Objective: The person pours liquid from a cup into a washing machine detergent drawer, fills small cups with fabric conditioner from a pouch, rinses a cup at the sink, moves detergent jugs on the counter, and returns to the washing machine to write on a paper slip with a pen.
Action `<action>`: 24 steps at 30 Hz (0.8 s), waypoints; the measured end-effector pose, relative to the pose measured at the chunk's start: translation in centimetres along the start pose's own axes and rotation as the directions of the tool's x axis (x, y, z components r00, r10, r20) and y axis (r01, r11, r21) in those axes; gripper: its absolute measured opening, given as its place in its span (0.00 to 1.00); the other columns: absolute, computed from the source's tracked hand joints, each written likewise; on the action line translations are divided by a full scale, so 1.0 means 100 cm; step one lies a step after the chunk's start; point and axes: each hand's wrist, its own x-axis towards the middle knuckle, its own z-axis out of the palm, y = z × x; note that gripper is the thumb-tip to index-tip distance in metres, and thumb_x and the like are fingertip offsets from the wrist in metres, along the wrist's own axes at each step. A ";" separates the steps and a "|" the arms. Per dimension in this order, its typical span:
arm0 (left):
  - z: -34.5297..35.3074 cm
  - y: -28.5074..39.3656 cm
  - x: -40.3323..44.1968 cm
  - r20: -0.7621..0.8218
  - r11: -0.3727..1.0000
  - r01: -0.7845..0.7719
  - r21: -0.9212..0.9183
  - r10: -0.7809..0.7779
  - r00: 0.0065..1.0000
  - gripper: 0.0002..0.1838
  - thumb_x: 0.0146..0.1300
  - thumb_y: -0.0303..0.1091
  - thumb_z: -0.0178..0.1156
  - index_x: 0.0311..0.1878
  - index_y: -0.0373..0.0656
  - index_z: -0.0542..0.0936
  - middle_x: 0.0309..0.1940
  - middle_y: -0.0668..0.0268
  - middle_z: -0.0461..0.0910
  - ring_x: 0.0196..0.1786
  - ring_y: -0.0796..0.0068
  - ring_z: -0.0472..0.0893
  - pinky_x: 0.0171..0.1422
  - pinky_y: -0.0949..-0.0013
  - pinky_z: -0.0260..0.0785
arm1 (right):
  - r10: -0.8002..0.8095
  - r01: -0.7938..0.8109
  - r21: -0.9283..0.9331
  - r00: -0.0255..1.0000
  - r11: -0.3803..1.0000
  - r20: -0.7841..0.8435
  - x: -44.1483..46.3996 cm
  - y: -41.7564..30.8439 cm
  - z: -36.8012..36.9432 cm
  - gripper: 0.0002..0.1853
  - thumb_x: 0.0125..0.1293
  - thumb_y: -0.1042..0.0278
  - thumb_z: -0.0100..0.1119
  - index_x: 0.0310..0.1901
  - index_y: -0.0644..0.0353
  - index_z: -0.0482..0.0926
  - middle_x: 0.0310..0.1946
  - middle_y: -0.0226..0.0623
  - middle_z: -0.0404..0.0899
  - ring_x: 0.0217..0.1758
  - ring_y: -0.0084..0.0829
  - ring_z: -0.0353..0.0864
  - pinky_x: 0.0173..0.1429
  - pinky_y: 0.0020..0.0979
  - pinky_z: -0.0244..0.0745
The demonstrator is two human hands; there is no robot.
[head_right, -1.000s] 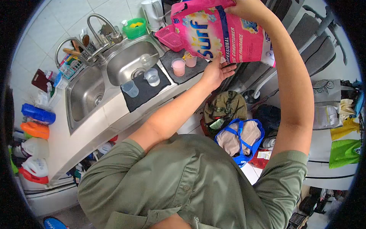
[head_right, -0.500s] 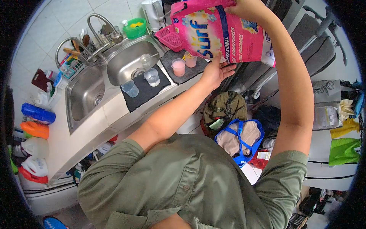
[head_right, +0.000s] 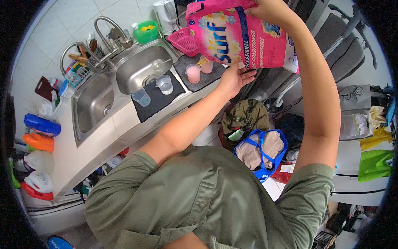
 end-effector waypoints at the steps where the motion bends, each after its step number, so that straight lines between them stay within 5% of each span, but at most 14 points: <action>1: -0.001 0.000 0.001 -0.001 1.000 -0.002 0.002 0.002 1.000 0.21 0.60 0.51 0.46 0.43 0.43 0.64 0.34 0.65 0.63 0.39 0.63 0.74 0.43 0.59 0.67 | 0.001 -0.001 0.000 1.000 1.000 -0.001 0.004 0.012 0.010 0.14 0.42 0.66 0.58 0.33 0.64 0.75 0.27 0.50 0.76 0.33 0.44 0.76 0.38 0.36 0.69; 3: -0.002 0.000 0.002 -0.002 1.000 -0.004 0.004 0.004 1.000 0.21 0.60 0.51 0.46 0.44 0.42 0.64 0.35 0.65 0.63 0.39 0.62 0.74 0.43 0.58 0.67 | -0.117 0.126 0.063 0.986 0.990 -0.121 0.017 0.047 0.039 0.23 0.50 0.70 0.59 0.48 0.68 0.69 0.37 0.47 0.76 0.39 0.34 0.77 0.45 0.27 0.70; 13: -0.006 0.001 0.006 -0.024 0.999 0.027 0.031 -0.026 0.999 0.21 0.60 0.51 0.46 0.44 0.43 0.65 0.35 0.66 0.63 0.39 0.64 0.74 0.44 0.58 0.67 | -0.102 0.121 0.099 0.979 0.988 -0.174 0.016 0.058 0.046 0.23 0.50 0.69 0.59 0.49 0.68 0.69 0.36 0.46 0.77 0.39 0.31 0.78 0.43 0.27 0.71; 16: -0.005 0.002 0.005 -0.031 0.999 0.028 0.025 -0.027 0.999 0.20 0.60 0.51 0.47 0.43 0.43 0.65 0.34 0.66 0.63 0.38 0.64 0.75 0.43 0.59 0.68 | 0.006 0.022 0.256 0.994 0.967 -0.108 0.013 0.048 0.040 0.23 0.51 0.69 0.59 0.49 0.68 0.69 0.37 0.46 0.77 0.39 0.31 0.78 0.43 0.27 0.71; 22: -0.004 0.005 0.004 -0.037 1.000 0.026 0.007 -0.026 0.999 0.20 0.60 0.50 0.47 0.43 0.42 0.65 0.33 0.67 0.63 0.36 0.66 0.75 0.41 0.61 0.69 | -0.104 0.115 0.056 0.981 0.992 -0.165 0.018 0.060 0.046 0.23 0.51 0.71 0.58 0.49 0.68 0.68 0.37 0.46 0.77 0.39 0.29 0.78 0.43 0.26 0.71; 24: -0.004 0.005 0.005 -0.039 1.000 0.026 0.007 -0.026 0.999 0.20 0.60 0.50 0.47 0.43 0.42 0.65 0.33 0.67 0.63 0.37 0.66 0.75 0.40 0.62 0.69 | -0.020 0.041 0.190 0.994 0.981 -0.110 0.017 0.058 0.046 0.22 0.51 0.70 0.59 0.49 0.68 0.69 0.37 0.46 0.77 0.39 0.30 0.78 0.43 0.26 0.71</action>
